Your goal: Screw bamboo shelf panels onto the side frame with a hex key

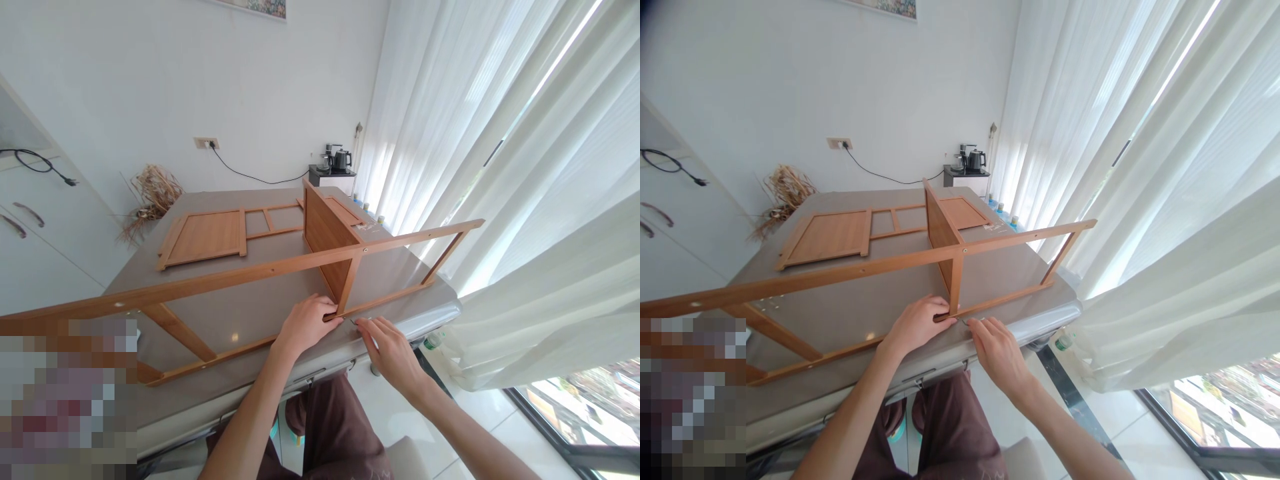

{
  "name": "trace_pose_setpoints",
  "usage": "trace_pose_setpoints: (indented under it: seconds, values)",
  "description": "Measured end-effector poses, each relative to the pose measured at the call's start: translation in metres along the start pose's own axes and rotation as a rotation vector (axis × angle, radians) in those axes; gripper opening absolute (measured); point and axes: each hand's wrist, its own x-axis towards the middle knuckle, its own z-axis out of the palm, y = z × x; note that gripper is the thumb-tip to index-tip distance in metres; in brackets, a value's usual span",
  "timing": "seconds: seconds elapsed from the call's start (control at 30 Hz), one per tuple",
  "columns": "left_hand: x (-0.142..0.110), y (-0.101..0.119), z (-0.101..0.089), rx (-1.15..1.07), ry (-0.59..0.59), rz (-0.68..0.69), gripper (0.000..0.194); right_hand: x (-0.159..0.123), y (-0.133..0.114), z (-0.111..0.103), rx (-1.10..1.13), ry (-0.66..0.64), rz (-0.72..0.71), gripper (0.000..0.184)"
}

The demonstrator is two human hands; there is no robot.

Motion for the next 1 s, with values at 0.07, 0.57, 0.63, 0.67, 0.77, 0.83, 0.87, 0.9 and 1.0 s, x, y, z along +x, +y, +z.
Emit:
trace_pose_setpoints:
  seconds: [0.07,0.57,0.63,0.67,0.77,0.83,0.87,0.9,1.0]
  values:
    - [0.000,0.001,-0.001,-0.005,-0.003,0.002,0.025,-0.002,0.001,0.002,0.096,0.056,0.058,0.024]
    - [0.000,0.005,-0.005,-0.036,0.000,-0.017,0.015,0.004,-0.013,0.021,0.410,0.181,0.363,0.022]
    - [0.000,0.005,-0.005,-0.042,0.003,-0.016,0.015,0.004,-0.015,0.024,0.433,0.211,0.403,0.020]
    - [0.000,0.006,-0.006,-0.043,0.007,-0.015,0.015,0.003,-0.015,0.026,0.441,0.235,0.433,0.020]
    - [0.000,0.006,-0.006,-0.047,0.017,-0.008,0.014,0.004,-0.015,0.029,0.451,0.283,0.495,0.030]
    - [0.000,0.006,-0.006,-0.047,0.015,-0.008,0.015,0.004,-0.014,0.028,0.457,0.260,0.478,0.030]
    - [0.000,0.006,-0.006,-0.044,0.011,-0.010,0.015,0.004,-0.014,0.028,0.457,0.240,0.465,0.026]
    - [0.000,0.005,-0.005,-0.040,0.009,-0.014,0.016,0.004,-0.014,0.027,0.454,0.218,0.454,0.023]
    - [0.000,0.004,-0.005,-0.039,0.011,-0.016,0.016,0.004,-0.016,0.025,0.423,0.191,0.447,0.020]
